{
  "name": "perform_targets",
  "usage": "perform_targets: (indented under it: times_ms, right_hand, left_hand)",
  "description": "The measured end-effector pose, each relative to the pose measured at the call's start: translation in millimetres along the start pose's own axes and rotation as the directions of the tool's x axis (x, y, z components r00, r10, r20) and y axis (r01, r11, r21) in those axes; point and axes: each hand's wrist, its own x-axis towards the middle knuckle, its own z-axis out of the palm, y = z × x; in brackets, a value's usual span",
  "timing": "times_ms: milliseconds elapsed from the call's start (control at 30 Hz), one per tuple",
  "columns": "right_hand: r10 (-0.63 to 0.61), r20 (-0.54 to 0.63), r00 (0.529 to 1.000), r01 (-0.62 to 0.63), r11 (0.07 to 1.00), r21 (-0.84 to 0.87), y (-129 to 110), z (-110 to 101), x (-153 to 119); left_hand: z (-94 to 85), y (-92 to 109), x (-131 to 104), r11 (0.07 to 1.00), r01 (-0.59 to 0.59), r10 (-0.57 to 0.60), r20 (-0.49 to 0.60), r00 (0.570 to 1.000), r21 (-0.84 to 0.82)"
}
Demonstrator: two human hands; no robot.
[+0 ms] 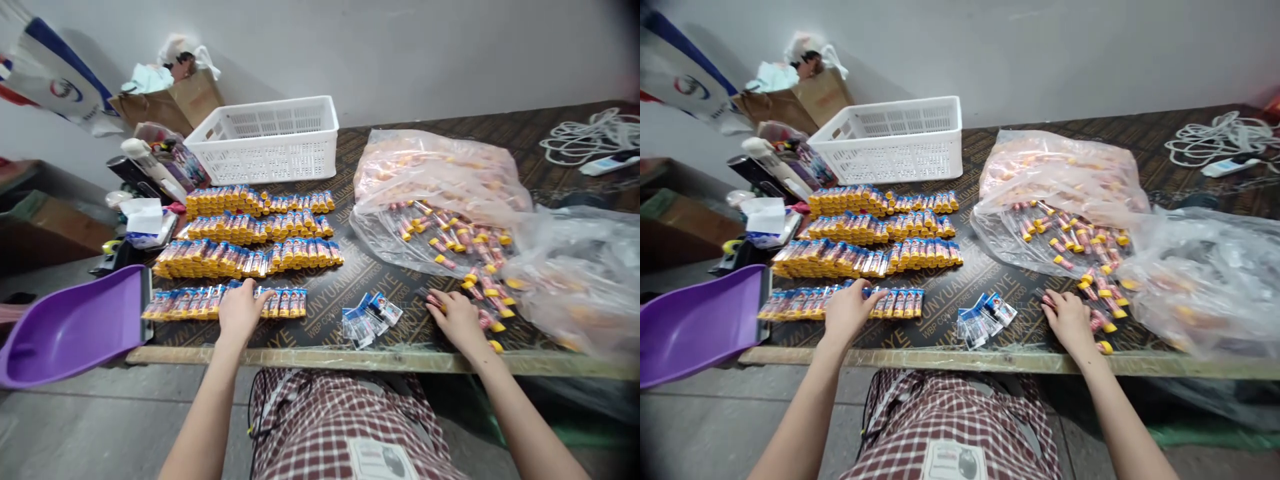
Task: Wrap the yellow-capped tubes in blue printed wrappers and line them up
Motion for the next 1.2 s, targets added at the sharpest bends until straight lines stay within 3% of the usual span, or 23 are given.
perform_targets:
  times_ms: [100, 200, 267, 367, 567, 733, 933, 1000, 1067, 1133, 1200]
  right_hand:
    - [0.022, 0.006, 1.000, -0.023, 1.000, 0.016, -3, -4, -3]
    - [0.033, -0.002, 0.999, -0.033, 0.993, 0.111, -7, -7, -4]
    - [0.053, -0.027, 0.998, -0.045, 0.971, 0.233, -11, -11, -4]
    - [0.077, -0.052, 0.996, -0.051, 0.920, 0.388, -19, -23, -5]
    - [0.123, -0.067, 0.990, -0.062, 0.814, 0.578, -37, -50, -9]
    - [0.162, -0.031, 0.986, -0.094, 0.703, 0.705, -55, -60, -12]
    - [0.133, 0.020, 0.991, -0.091, 0.551, 0.829, -80, -65, -16]
    - [0.128, 0.032, 0.991, -0.094, 0.510, 0.855, -89, -64, -19]
    - [0.144, 0.034, 0.989, -0.100, 0.485, 0.869, -97, -63, -22]
    - [0.159, 0.000, 0.987, -0.079, 0.491, 0.868, -103, -63, -25]
    - [0.146, -0.056, 0.988, -0.026, 0.510, 0.860, -109, -64, -28]
  left_hand:
    - [13.6, 35, -10, 0.917, -0.107, 0.127, 0.027, 0.992, -0.385]
    - [44.8, 81, -27, 0.702, -0.173, 0.368, 0.144, 0.918, -0.691]
    - [67.6, 107, -37, 0.697, -0.182, 0.401, 0.166, 0.901, -0.693]
    - [90.0, 128, -45, 0.776, -0.198, 0.373, 0.183, 0.909, -0.599]
    - [94.9, 133, -46, 0.824, -0.223, 0.379, 0.214, 0.900, -0.521]
    - [93.0, 133, -48, 0.859, -0.286, 0.411, 0.237, 0.880, -0.426]
    - [93.5, 131, -51, 0.808, -0.345, 0.444, 0.109, 0.889, -0.477]
    - [94.5, 131, -51, 0.741, -0.291, 0.400, 0.051, 0.915, -0.605]
    - [94.4, 131, -50, 0.598, -0.118, 0.306, 0.090, 0.948, -0.793]
    - [92.2, 132, -48, 0.352, 0.156, 0.213, 0.242, 0.947, -0.923]
    - [87.3, 133, -44, 0.090, 0.390, 0.177, 0.400, 0.899, -0.917]
